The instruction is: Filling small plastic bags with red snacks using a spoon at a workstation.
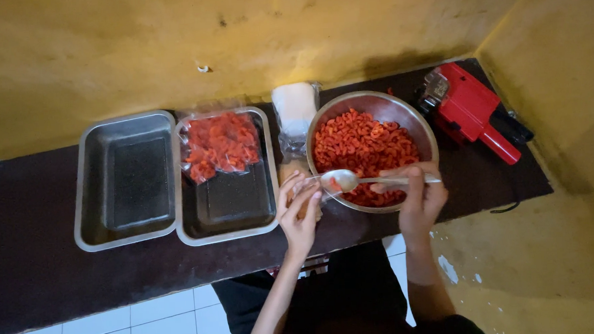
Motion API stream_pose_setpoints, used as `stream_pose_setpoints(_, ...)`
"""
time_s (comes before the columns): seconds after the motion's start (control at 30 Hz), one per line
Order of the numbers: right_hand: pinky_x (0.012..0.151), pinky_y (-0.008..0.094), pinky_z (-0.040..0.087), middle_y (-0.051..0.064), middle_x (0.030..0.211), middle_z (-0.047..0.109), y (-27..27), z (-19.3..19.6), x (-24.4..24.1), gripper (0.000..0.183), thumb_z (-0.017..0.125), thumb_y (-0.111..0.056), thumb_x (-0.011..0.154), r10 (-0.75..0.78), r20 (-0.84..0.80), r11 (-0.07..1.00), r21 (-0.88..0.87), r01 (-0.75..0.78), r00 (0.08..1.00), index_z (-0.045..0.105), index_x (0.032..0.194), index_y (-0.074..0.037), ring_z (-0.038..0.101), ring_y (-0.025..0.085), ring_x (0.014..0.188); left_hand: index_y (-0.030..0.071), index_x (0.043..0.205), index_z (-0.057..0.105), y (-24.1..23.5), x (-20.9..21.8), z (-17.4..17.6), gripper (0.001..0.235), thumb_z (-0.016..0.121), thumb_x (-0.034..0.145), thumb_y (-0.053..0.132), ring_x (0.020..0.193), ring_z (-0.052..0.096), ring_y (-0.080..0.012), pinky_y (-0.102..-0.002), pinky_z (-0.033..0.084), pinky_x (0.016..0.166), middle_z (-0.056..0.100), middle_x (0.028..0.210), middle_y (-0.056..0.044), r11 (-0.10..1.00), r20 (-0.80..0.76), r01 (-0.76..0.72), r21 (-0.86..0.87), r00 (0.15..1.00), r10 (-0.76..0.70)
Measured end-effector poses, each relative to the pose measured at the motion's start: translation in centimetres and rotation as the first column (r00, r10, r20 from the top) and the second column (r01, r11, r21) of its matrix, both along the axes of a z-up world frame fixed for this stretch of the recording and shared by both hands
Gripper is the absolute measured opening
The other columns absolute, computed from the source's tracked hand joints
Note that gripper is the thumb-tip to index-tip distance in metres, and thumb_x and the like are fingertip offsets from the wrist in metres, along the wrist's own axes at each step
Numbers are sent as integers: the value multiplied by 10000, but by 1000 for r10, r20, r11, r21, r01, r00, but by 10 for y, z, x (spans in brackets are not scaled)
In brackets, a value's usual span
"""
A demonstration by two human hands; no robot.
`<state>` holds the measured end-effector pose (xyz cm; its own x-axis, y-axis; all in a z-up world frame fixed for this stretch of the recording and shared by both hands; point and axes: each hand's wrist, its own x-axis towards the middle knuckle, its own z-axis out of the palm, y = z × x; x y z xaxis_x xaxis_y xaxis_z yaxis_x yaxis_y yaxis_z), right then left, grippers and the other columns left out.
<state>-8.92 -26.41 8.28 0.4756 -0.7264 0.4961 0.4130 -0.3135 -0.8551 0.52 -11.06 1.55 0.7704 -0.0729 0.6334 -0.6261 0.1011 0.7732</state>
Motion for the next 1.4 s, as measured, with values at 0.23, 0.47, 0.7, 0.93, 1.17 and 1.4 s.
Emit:
stream_pose_setpoints(0.23,697,330,618,184,822,740,18,8,13,292,506,-114,1110,13,-40,966,-257,-23,999,649,885,7,738,207,696,69,1181,741,0,-5,-6,297,759,886,44,1359,496,-432,-537,395,1107,525,1441,-226,999,2,-2,37,1000,2)
stream_pose_setpoints(0.47,707,401,655,275,945,746,5,-5,9,335,395,-183,1143,194,67,958,-227,-174,979,552,949,42,787,312,732,130,1634,112,4,-12,13,744,529,1023,61,1537,157,-338,-535,304,1170,65,1698,-118,934,-298,190,-301,912,-282)
stream_pose_setpoints(0.7,819,418,617,218,957,747,5,-21,10,251,530,-102,1070,221,-62,893,-387,-227,973,701,965,48,772,319,888,196,1634,84,2,-8,23,743,523,1035,240,1547,-49,-389,-792,24,1089,0,1704,-90,869,-365,198,-453,848,-384)
stream_pose_setpoints(0.93,802,394,621,241,982,760,13,0,6,314,490,-182,1103,259,21,876,-427,-225,966,655,948,36,779,316,860,152,1572,300,8,-13,17,603,534,1017,176,1299,530,-238,-486,478,1074,412,1515,-115,688,-498,85,-721,627,-599)
stream_pose_setpoints(1.17,725,363,611,253,889,737,4,-8,2,345,515,-215,1092,189,98,937,-315,-149,977,628,889,39,755,305,770,-28,1279,602,13,-3,-2,323,535,1028,165,1071,702,-383,-638,560,928,688,1162,-217,637,-570,35,-770,411,-711)
stream_pose_setpoints(1.4,555,321,578,281,776,659,-43,-18,-6,398,368,-266,1184,-77,257,981,-150,119,963,503,947,24,681,301,551,86,1303,571,25,-9,19,306,489,1041,222,1237,605,-431,-689,509,962,624,1353,-218,604,-591,-77,-793,332,-735)
